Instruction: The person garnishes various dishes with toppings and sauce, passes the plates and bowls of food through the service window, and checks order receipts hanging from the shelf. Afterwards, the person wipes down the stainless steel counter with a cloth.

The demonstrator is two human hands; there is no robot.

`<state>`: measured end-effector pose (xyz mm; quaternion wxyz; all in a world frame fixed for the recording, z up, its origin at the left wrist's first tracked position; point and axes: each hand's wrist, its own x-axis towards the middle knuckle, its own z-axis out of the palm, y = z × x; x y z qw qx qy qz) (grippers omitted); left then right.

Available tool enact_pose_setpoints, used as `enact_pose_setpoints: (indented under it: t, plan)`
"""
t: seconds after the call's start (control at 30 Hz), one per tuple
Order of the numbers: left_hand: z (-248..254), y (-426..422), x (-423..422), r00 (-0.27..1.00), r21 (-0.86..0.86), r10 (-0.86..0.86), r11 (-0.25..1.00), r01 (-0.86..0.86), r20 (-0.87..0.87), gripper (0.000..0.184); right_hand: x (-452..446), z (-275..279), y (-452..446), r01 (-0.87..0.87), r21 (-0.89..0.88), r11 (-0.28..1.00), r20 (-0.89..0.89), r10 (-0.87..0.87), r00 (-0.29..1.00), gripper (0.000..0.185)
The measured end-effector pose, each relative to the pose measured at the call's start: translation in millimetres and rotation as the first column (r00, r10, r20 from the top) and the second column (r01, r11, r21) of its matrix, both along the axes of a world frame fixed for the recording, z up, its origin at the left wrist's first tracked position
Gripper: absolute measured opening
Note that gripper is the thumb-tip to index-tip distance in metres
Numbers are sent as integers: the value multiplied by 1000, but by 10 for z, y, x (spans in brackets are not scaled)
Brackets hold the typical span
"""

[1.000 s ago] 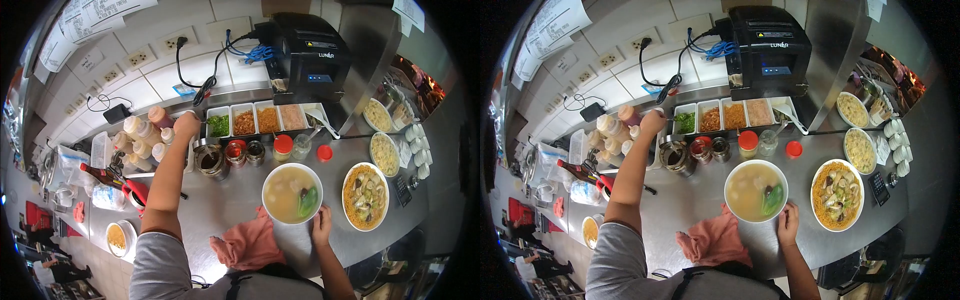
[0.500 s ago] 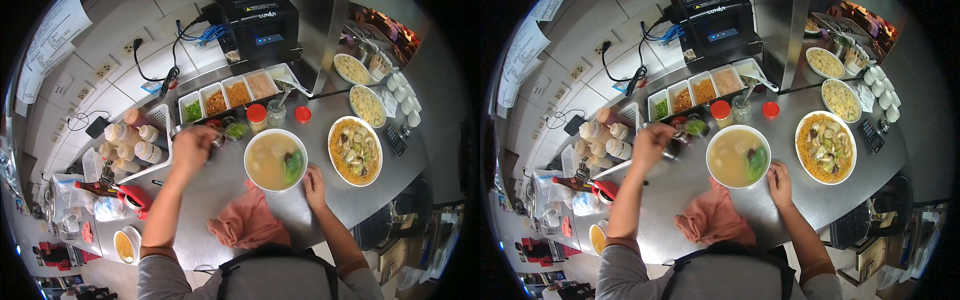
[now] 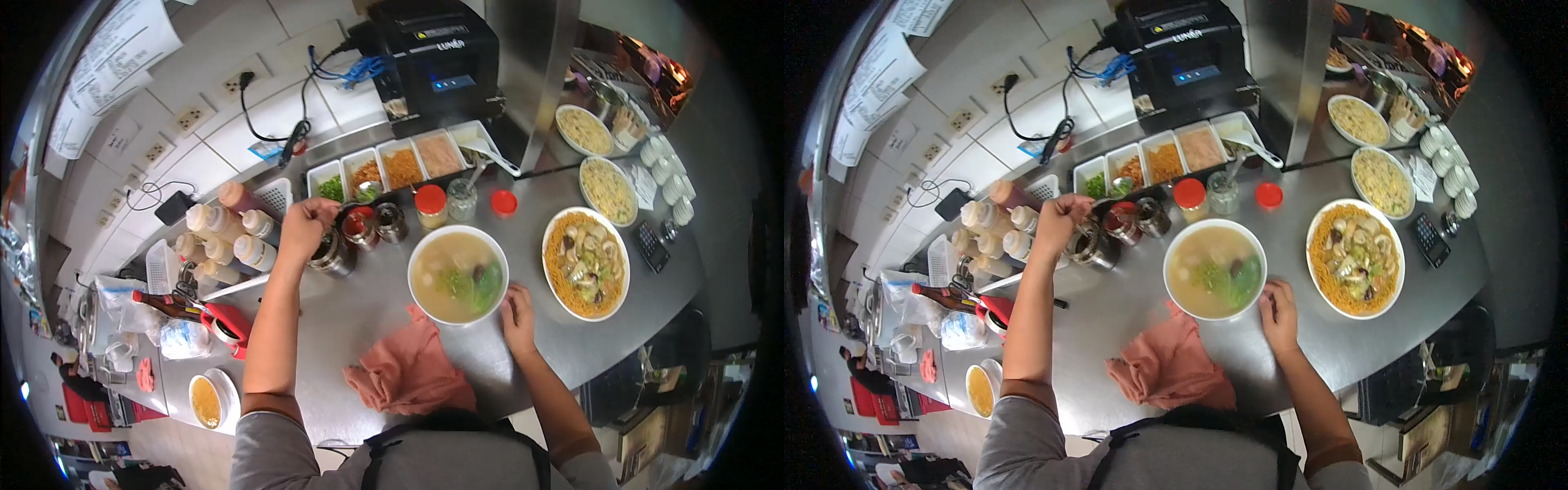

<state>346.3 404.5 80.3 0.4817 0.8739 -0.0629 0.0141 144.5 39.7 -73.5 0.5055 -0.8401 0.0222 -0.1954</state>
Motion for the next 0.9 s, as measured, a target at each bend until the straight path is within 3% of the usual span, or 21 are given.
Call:
enact_pose_setpoints:
  t: [0.03,0.13,0.17,0.27,0.3,0.4,0.5,0.6,0.63,0.9]
  plan:
    - [91,71,66,987,271,85,955,-120,139,13,-4,-13,-9,-2,-7,1000,0,2,1000,18]
    - [94,226,290,832,603,-53,715,-354,552,15,-8,1,3,-6,2,1000,-20,6,1000,17]
    - [96,278,352,896,714,-72,634,-298,438,26,-6,10,-4,-10,-20,1000,-18,9,1000,17]
    - [-30,534,616,827,855,-375,472,-217,418,31,-6,77,20,-6,19,1000,-56,7,998,15]
    - [-17,570,642,867,921,-409,369,-128,285,28,-8,88,34,-2,50,999,-78,6,997,15]
    - [-35,617,658,810,943,-528,322,-85,253,20,-7,72,30,3,61,998,-104,4,995,15]
    - [-125,696,684,858,940,-458,332,-78,233,24,-11,110,45,19,73,997,-125,-10,992,14]
    - [-19,466,589,829,790,-355,593,-157,432,30,0,-5,15,9,26,1000,-42,-8,999,17]
    - [-35,394,621,828,759,-328,628,-169,456,36,-8,-19,14,12,29,1000,-49,-11,999,18]
    - [-378,-297,1143,821,910,-416,310,-277,391,18,-16,37,20,24,28,999,-98,-21,995,18]
